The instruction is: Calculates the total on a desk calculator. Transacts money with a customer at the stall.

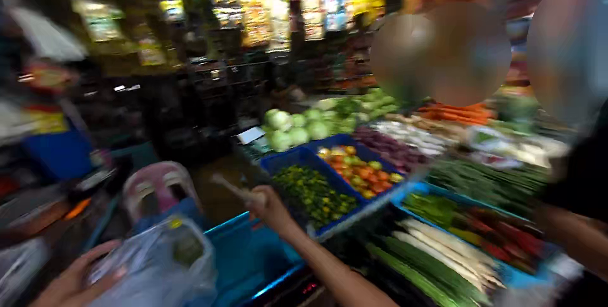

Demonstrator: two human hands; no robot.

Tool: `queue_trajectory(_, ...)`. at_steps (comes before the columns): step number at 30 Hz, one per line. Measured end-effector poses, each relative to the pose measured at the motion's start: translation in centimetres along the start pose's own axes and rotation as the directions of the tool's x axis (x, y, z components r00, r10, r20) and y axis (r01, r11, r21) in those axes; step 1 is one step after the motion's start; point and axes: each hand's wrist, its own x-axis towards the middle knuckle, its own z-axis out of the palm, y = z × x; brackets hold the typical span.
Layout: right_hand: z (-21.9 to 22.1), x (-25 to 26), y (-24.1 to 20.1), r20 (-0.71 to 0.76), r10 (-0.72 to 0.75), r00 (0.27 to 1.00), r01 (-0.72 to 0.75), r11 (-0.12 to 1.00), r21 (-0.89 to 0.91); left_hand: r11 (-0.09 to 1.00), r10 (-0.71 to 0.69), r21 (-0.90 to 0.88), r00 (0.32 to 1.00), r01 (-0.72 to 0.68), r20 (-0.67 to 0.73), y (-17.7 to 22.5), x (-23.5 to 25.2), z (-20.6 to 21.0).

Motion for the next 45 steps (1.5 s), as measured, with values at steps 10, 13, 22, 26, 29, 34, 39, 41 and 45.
queue_trajectory(10,15.2,-1.2,-6.0,0.319,-0.506,0.802,0.467,0.863,0.195,0.925,-0.104,-0.378,0.943,-0.025,-0.316,3.4,3.9,1.4)
queue_trajectory(13,16.6,-1.3,-3.9,0.456,-0.372,0.809,0.450,0.890,-0.071,0.932,-0.104,-0.362,0.930,-0.033,-0.352,3.3,4.7,0.9)
queue_trajectory(22,16.8,-2.0,-5.5,0.628,0.390,0.673,0.461,0.443,-0.769,0.944,-0.035,-0.328,0.973,-0.042,-0.227,5.1,7.1,0.9)
queue_trajectory(26,12.4,-1.3,-7.8,0.729,0.232,0.644,0.549,0.524,-0.651,0.989,0.096,-0.077,0.940,-0.127,-0.327,5.5,8.0,-0.1)
queue_trajectory(29,7.1,-1.3,-9.7,0.729,0.083,0.680,0.599,0.511,-0.617,0.994,0.093,-0.011,0.926,-0.104,-0.367,4.1,8.7,-1.2)
queue_trajectory(34,2.1,-1.3,-6.9,0.557,-0.382,0.737,0.669,0.299,-0.680,0.982,0.134,-0.075,0.923,-0.172,-0.361,2.9,11.1,0.0)
queue_trajectory(39,0.0,-1.2,-6.5,0.284,-0.383,0.879,0.473,0.628,-0.619,0.940,0.212,-0.174,0.901,-0.294,-0.377,5.9,12.5,2.7)
queue_trajectory(41,-0.2,-1.6,-6.7,0.210,-0.348,0.914,0.405,0.738,-0.540,0.918,0.299,-0.150,0.889,-0.367,-0.346,7.6,12.6,3.7)
queue_trajectory(45,-1.5,-2.6,-7.0,0.077,-0.321,0.944,0.324,0.851,-0.414,0.887,0.384,-0.178,0.894,-0.426,-0.229,10.9,12.4,6.2)
